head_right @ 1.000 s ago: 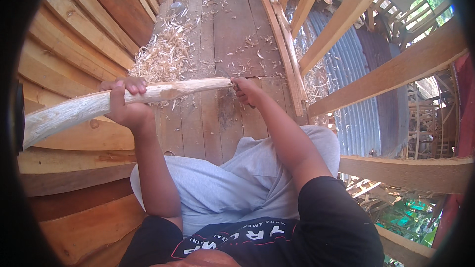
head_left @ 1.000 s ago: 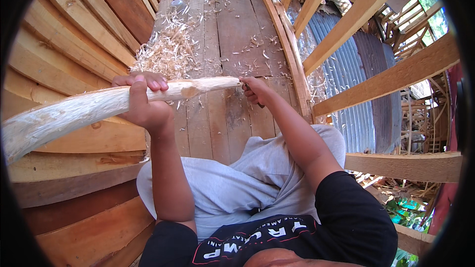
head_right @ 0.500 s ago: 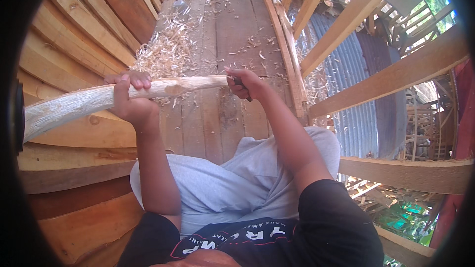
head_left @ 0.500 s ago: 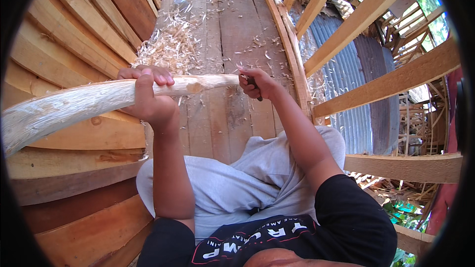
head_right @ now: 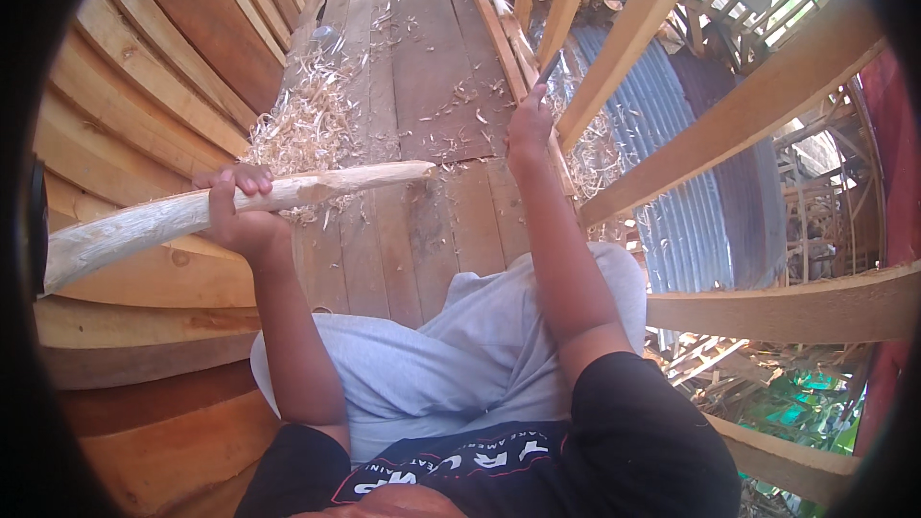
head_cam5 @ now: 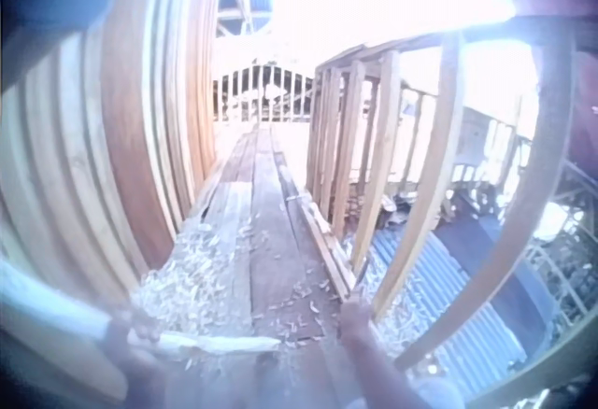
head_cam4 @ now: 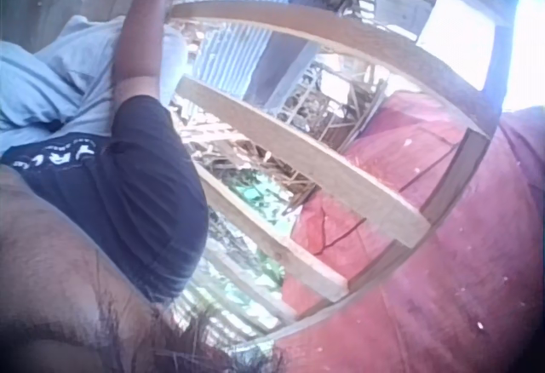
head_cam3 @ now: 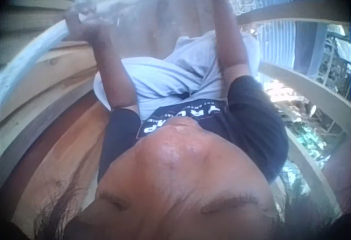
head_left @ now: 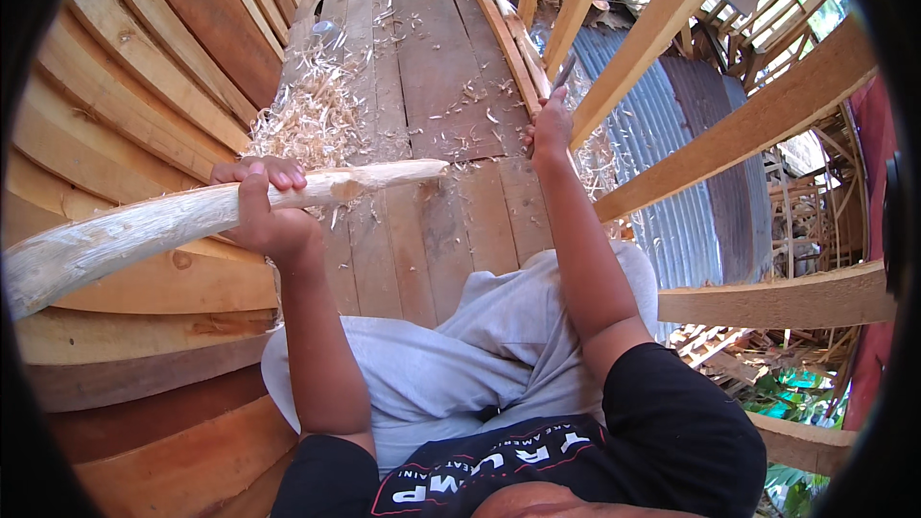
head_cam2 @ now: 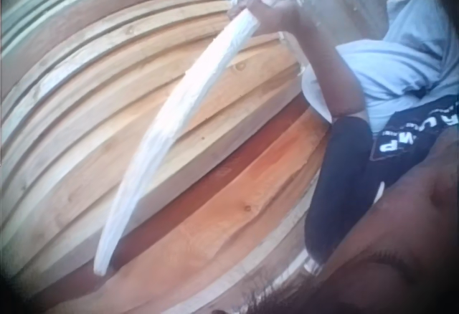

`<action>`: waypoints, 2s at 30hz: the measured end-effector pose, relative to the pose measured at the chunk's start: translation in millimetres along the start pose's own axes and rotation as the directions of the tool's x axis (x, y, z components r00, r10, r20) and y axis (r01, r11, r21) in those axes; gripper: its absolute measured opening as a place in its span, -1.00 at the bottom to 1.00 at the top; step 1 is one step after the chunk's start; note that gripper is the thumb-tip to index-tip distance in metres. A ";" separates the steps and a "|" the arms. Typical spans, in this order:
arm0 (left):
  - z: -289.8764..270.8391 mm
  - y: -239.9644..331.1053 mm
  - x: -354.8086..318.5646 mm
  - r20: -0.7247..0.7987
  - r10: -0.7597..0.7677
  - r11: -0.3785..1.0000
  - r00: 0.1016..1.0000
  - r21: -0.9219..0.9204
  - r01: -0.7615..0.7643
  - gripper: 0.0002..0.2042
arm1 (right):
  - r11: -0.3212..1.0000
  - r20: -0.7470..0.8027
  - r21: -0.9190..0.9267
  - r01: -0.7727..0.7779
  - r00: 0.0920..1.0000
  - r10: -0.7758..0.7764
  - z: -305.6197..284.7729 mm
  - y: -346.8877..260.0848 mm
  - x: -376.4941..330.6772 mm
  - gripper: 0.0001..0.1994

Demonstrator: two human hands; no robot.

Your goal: The person carves a long wooden stick using a knife, repeatedly shaving off thin layers of wood. The person holds the stick with the left hand and uses the knife with the right hand to remove wood shavings, which accumulate on the floor.

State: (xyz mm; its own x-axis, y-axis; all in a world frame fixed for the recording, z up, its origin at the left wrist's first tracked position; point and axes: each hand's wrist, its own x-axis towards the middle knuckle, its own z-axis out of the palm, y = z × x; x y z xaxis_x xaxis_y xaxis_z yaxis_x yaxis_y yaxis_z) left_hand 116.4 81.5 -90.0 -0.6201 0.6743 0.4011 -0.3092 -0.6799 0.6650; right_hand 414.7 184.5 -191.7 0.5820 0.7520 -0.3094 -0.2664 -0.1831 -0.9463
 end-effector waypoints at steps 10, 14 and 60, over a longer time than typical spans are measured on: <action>0.1 -1.8 0.3 0.006 0.026 1.000 1.000 0.001 -0.026 -0.90 | 0.839 0.438 -0.543 -0.016 0.848 0.300 21.3 104.1 -9.9 -0.84; -2.3 -1.7 1.0 0.019 0.029 1.000 0.999 0.005 -0.030 -0.90 | 0.801 0.460 -0.584 -0.133 0.759 0.461 21.3 138.8 -18.5 -0.88; 2.7 -0.4 -1.2 0.011 0.038 0.999 0.999 0.025 -0.039 -0.90 | 0.648 0.268 -0.604 0.464 0.884 -0.383 -29.4 15.0 31.3 -0.70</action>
State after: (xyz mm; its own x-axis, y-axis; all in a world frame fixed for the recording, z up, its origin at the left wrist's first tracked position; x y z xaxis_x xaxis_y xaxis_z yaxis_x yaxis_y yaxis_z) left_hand 119.2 81.7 -89.0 -0.6233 0.6509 0.4333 -0.2671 -0.6981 0.6643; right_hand 451.5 186.7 -218.3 0.4109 0.9045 0.1144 0.5611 -0.1519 -0.8137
